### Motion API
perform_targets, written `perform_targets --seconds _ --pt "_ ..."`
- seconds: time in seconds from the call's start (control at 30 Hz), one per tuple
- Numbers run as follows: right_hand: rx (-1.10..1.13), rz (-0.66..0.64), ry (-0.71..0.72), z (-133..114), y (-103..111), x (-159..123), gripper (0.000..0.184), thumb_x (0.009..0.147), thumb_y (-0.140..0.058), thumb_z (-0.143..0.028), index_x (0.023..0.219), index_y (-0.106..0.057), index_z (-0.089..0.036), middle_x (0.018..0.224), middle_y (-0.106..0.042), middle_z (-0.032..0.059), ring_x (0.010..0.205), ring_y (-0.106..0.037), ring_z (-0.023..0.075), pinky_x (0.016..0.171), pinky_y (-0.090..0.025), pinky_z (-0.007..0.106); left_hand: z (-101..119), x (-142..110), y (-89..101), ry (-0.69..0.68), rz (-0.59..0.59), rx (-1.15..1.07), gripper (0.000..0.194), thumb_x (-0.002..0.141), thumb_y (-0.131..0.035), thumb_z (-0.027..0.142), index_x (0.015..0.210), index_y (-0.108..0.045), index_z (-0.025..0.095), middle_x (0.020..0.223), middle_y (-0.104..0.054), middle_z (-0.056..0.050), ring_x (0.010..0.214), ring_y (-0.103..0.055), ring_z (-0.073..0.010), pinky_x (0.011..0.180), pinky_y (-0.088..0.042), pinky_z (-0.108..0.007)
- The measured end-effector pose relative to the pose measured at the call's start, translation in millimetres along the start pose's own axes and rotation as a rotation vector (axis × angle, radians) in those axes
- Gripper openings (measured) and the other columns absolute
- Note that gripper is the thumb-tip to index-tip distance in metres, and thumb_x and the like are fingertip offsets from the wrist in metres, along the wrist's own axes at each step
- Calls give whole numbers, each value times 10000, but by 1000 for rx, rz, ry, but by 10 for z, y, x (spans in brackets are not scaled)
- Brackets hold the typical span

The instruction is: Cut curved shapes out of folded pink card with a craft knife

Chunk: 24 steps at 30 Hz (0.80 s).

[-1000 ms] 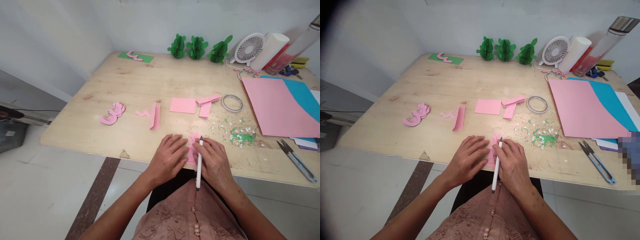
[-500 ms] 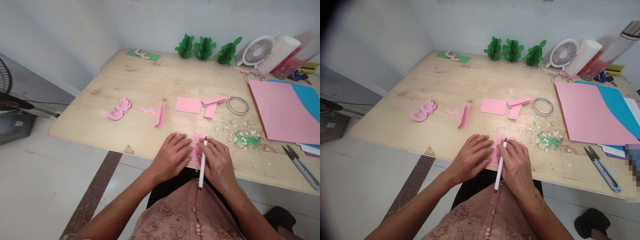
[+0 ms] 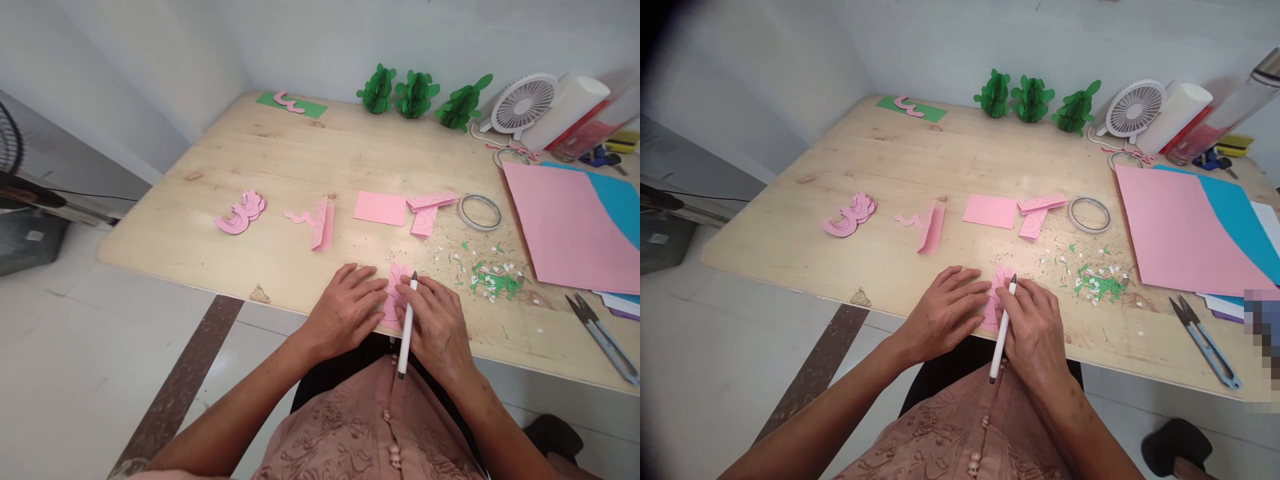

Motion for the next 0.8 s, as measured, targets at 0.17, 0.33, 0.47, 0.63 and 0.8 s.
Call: perform_targets --seconds 0.17,0.33,0.47,0.63,0.8 --pt "6 0 -7 -2 0 1 258 926 -514 -170 1160 -623 -183 1117 -711 105 1165 -561 281 940 -433 448 -1 5 1 3 3 -7 198 908 -532 229 1070 -639 191 1225 -678 -44 1239 -537 -263 1098 -353 -481" --pt "2 3 -5 -5 5 4 266 926 -514 -169 1171 -618 -188 1110 -713 101 1158 -565 281 941 -432 446 2 7 5 9 -4 -10 196 910 -527 230 1064 -643 195 1227 -677 -44 1241 -537 -264 1098 -353 -483" --pt "-7 1 2 -6 6 5 255 926 -521 -164 1161 -616 -182 1109 -713 97 1157 -561 280 941 -429 437 0 7 6 6 -5 -14 195 912 -522 223 1063 -641 188 1235 -674 -39 1238 -538 -265 1099 -353 -486" --pt "-4 0 -3 -5 5 3 268 921 -519 -163 1168 -619 -188 1114 -712 98 1167 -557 279 930 -432 435 -7 9 4 11 -20 -15 208 905 -528 227 1074 -644 195 1226 -676 -56 1247 -532 -265 1104 -350 -493" --pt "-3 0 -1 1 0 0 283 917 -516 -163 1180 -617 -191 1123 -710 100 1157 -563 280 925 -435 438 -9 8 0 11 -17 -13 208 895 -539 224 1070 -649 200 1214 -679 -64 1246 -532 -261 1103 -353 -498"
Point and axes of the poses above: each hand's wrist, its own x-axis towards the middle knuckle, its own y-axis out of the back of the hand, z = x × y, the point moved 1 cm from there along x, towards the middle knuckle
